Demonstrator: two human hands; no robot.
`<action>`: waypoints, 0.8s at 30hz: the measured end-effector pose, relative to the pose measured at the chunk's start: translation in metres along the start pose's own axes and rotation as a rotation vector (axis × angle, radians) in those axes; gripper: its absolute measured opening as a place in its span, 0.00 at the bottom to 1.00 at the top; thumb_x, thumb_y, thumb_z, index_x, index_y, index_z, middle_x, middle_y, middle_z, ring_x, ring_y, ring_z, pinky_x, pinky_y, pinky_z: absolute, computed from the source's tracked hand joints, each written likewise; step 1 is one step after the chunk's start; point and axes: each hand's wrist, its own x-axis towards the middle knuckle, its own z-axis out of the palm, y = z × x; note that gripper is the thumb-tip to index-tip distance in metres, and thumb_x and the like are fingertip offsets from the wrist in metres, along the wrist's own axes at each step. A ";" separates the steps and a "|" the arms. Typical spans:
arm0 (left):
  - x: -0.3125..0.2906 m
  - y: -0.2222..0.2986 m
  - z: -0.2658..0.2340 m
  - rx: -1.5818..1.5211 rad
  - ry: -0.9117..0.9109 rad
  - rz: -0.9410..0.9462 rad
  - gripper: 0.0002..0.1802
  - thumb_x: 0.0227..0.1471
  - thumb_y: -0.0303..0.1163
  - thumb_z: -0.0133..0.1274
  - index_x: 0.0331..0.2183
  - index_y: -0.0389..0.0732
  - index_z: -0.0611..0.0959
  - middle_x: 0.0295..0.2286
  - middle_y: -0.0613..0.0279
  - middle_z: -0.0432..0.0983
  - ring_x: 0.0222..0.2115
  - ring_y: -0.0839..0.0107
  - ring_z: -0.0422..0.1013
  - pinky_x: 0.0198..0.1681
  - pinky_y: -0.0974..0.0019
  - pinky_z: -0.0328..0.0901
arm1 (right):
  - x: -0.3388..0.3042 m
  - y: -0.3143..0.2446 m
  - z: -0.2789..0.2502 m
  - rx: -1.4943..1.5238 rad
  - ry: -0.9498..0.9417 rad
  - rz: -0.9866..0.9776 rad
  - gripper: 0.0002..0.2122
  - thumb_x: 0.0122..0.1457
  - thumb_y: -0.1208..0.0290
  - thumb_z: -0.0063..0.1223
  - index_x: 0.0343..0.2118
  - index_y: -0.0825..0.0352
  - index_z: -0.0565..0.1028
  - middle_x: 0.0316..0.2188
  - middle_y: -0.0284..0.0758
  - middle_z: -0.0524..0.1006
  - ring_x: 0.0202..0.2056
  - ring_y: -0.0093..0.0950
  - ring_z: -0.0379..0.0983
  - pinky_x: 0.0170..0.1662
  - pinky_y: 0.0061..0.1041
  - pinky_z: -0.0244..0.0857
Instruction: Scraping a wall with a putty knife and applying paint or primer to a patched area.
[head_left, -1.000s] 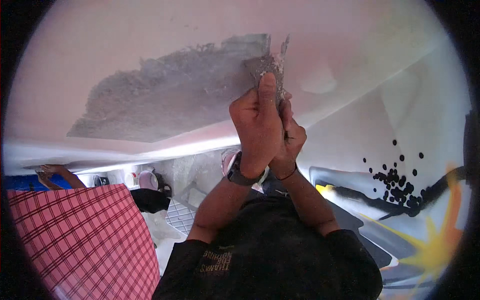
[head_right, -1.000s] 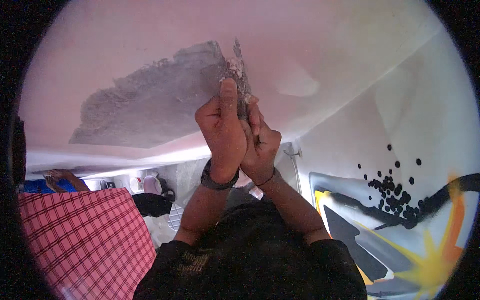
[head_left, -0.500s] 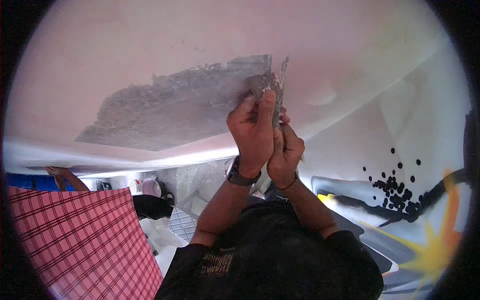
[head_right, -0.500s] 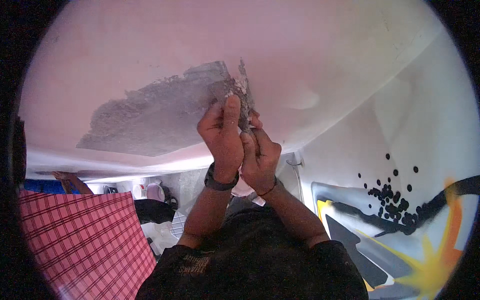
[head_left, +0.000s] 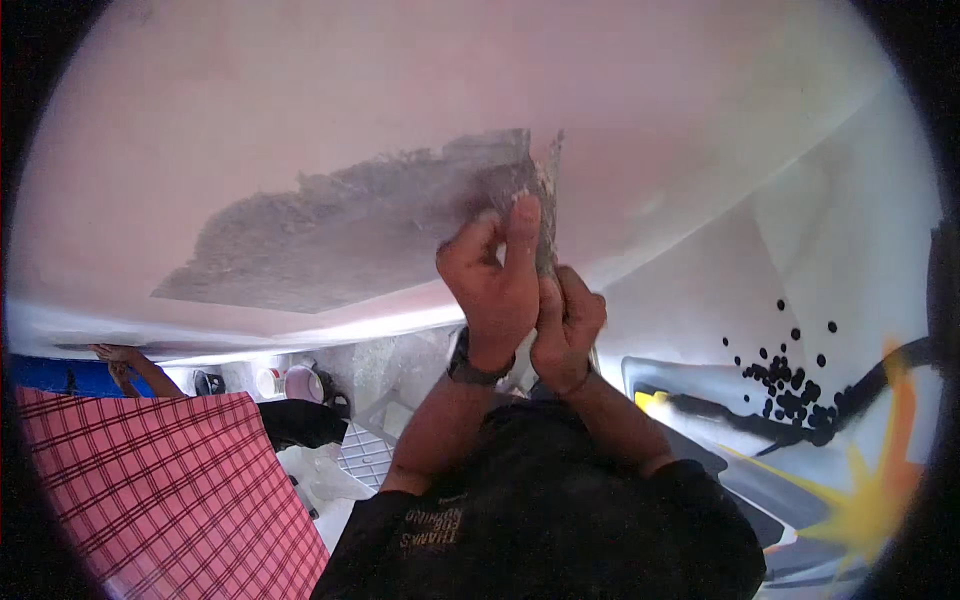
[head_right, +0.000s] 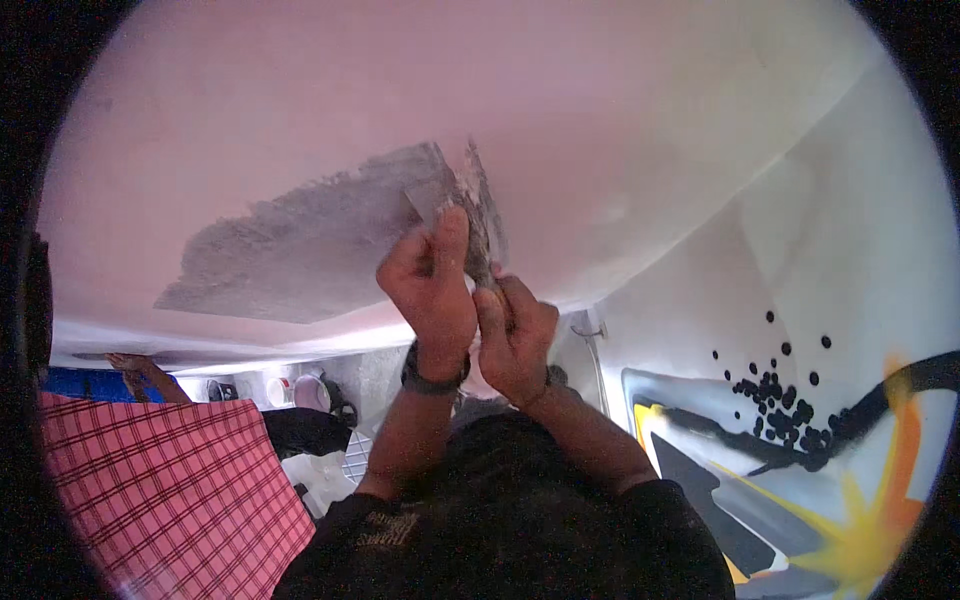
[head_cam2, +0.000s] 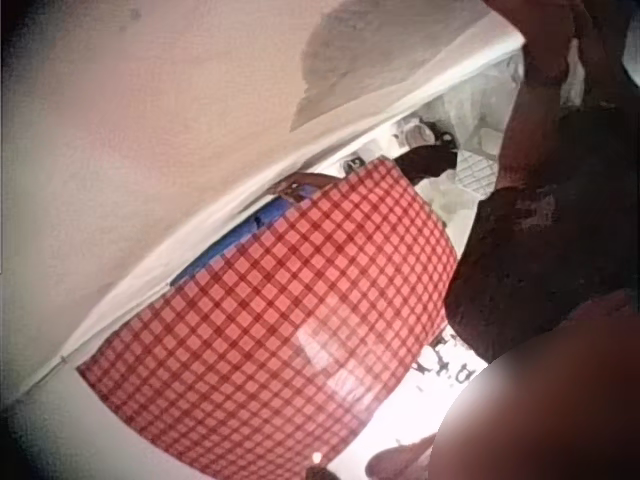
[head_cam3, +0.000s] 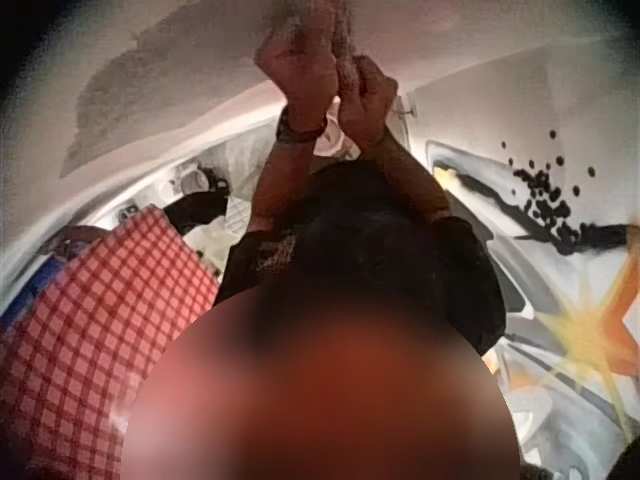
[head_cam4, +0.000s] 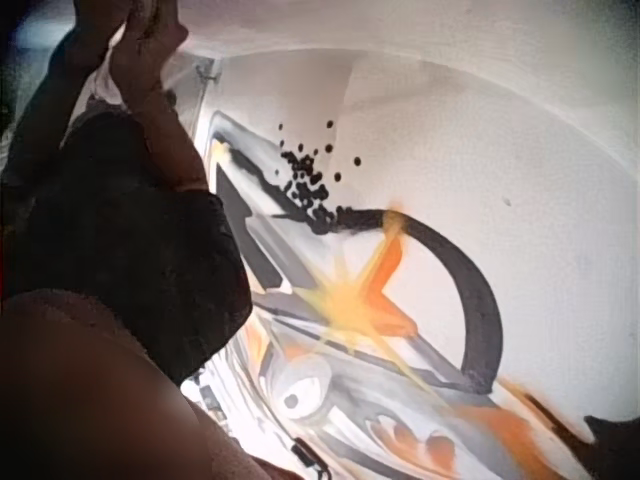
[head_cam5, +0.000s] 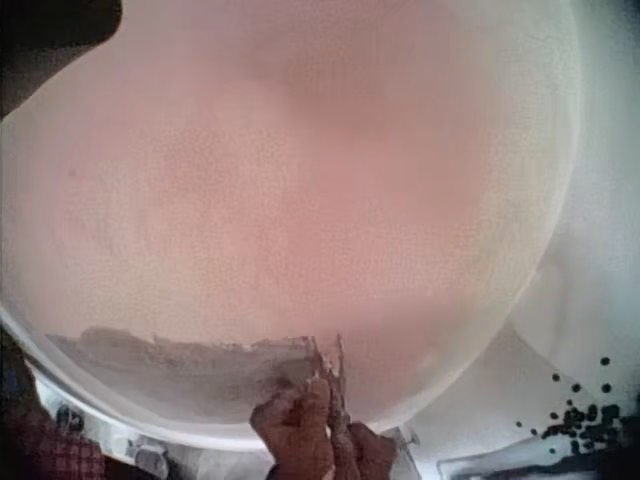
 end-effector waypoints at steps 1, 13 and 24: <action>0.000 0.000 0.000 -0.023 0.002 -0.045 0.20 0.53 0.28 0.57 0.13 0.37 0.70 0.12 0.72 0.62 0.18 0.87 0.55 0.18 0.76 0.51 | -0.001 0.000 -0.001 -0.037 0.010 -0.041 0.10 0.60 0.71 0.47 0.25 0.73 0.69 0.11 0.34 0.63 0.15 0.16 0.58 0.17 0.22 0.52; 0.004 0.004 0.003 0.057 -0.043 0.020 0.22 0.52 0.30 0.58 0.13 0.37 0.68 0.12 0.75 0.61 0.17 0.86 0.52 0.18 0.76 0.49 | 0.004 -0.003 -0.003 -0.017 0.029 -0.092 0.13 0.62 0.70 0.42 0.22 0.71 0.66 0.11 0.31 0.63 0.16 0.16 0.57 0.18 0.22 0.50; -0.006 0.004 0.020 -0.008 -0.037 0.041 0.21 0.53 0.31 0.57 0.13 0.37 0.70 0.11 0.74 0.62 0.16 0.87 0.54 0.17 0.76 0.50 | 0.002 0.003 -0.020 -0.016 0.047 -0.119 0.14 0.63 0.68 0.42 0.22 0.70 0.65 0.12 0.29 0.61 0.18 0.14 0.55 0.18 0.21 0.49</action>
